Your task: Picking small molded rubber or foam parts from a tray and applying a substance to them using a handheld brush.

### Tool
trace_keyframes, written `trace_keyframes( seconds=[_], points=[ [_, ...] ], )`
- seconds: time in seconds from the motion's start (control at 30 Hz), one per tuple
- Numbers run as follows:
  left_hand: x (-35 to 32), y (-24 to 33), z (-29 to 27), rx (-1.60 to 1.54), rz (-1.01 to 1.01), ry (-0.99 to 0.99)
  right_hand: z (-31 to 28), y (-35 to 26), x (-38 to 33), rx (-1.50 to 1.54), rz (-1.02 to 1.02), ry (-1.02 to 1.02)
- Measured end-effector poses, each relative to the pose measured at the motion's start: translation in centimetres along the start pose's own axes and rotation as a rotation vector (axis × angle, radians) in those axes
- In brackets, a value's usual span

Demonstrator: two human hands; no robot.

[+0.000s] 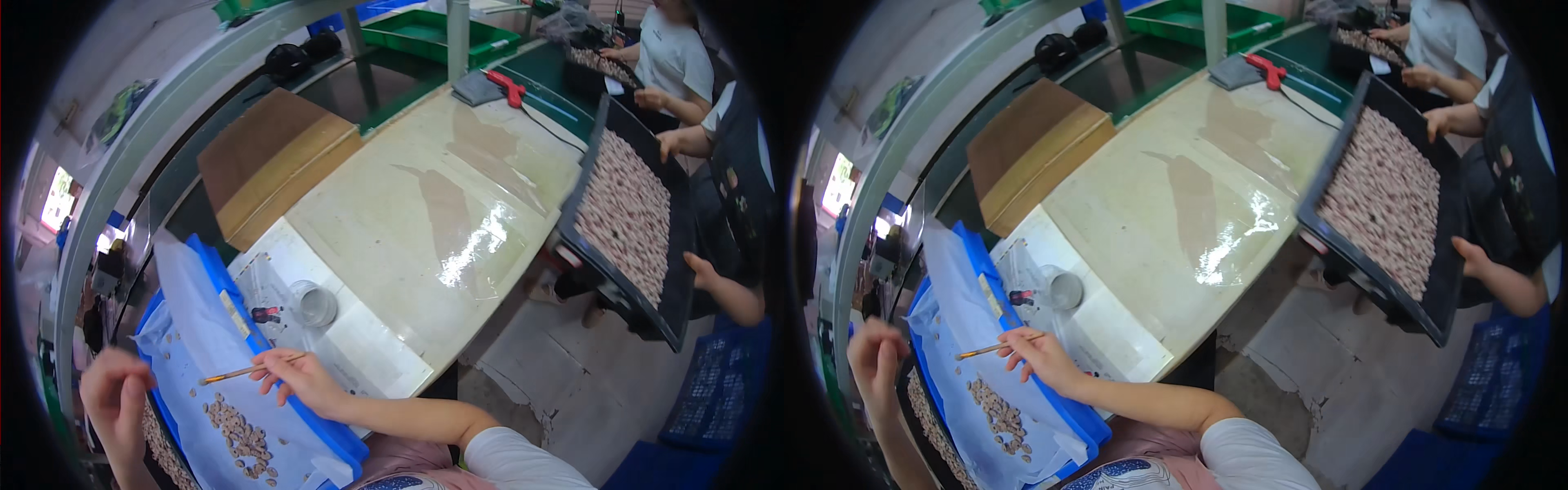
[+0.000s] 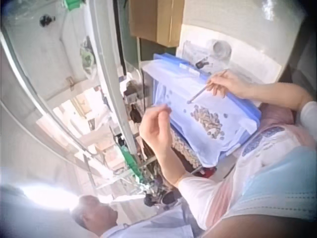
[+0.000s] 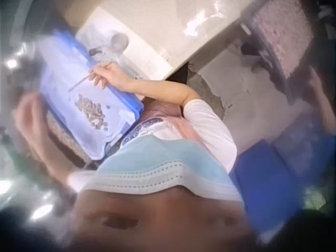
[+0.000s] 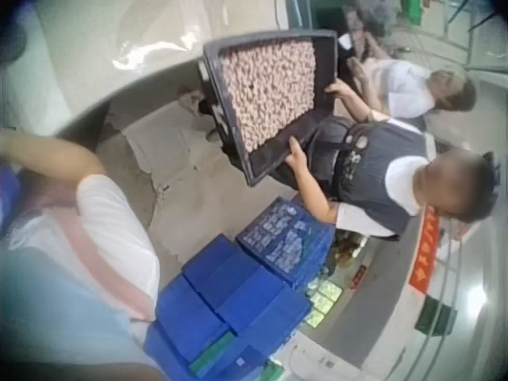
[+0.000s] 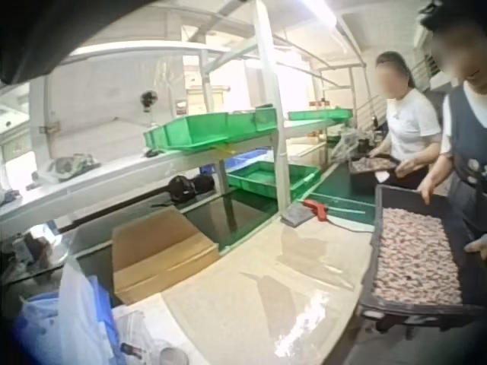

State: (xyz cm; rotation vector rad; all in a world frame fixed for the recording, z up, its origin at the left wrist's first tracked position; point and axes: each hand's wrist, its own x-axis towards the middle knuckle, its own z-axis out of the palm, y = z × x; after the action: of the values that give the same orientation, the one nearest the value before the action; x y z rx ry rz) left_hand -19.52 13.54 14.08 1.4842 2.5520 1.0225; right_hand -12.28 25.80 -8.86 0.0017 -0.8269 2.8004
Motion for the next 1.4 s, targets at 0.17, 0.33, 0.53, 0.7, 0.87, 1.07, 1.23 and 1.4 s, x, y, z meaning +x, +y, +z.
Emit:
trace_keyframes(
  seconds=[0.17,0.33,0.53,0.7,0.87,1.07,1.23,1.4],
  points=[
    [-12.6,-0.9,-5.3,0.228,-0.14,0.27,1.2,-0.5,0.0,-0.057,0.149,-0.077],
    [-12.3,-4.7,-4.0,0.118,-0.395,0.491,-2.1,-4.0,-0.1,-0.267,0.0,0.148],
    [-19.0,-11.4,-8.6,0.367,-0.612,0.498,-0.2,-4.3,0.3,-0.305,-0.06,0.192],
    [-23.6,-21.0,-6.5,0.404,-0.661,0.352,3.2,-3.3,1.3,-0.423,-0.056,0.075],
    [-24.8,-28.7,-5.1,0.642,-0.699,0.231,7.5,-4.5,0.4,-0.445,-0.012,0.08],
    [-24.8,-30.7,-4.9,0.584,-0.649,0.232,9.9,-5.8,-0.5,-0.533,-0.065,0.114],
    [-23.7,-29.6,-4.7,0.582,-0.608,0.196,10.4,-6.2,-1.6,-0.42,0.064,-0.081],
    [-24.6,-30.4,-4.7,0.586,-0.647,0.184,12.3,-3.8,-1.9,-0.488,0.169,0.053]
  ],
)
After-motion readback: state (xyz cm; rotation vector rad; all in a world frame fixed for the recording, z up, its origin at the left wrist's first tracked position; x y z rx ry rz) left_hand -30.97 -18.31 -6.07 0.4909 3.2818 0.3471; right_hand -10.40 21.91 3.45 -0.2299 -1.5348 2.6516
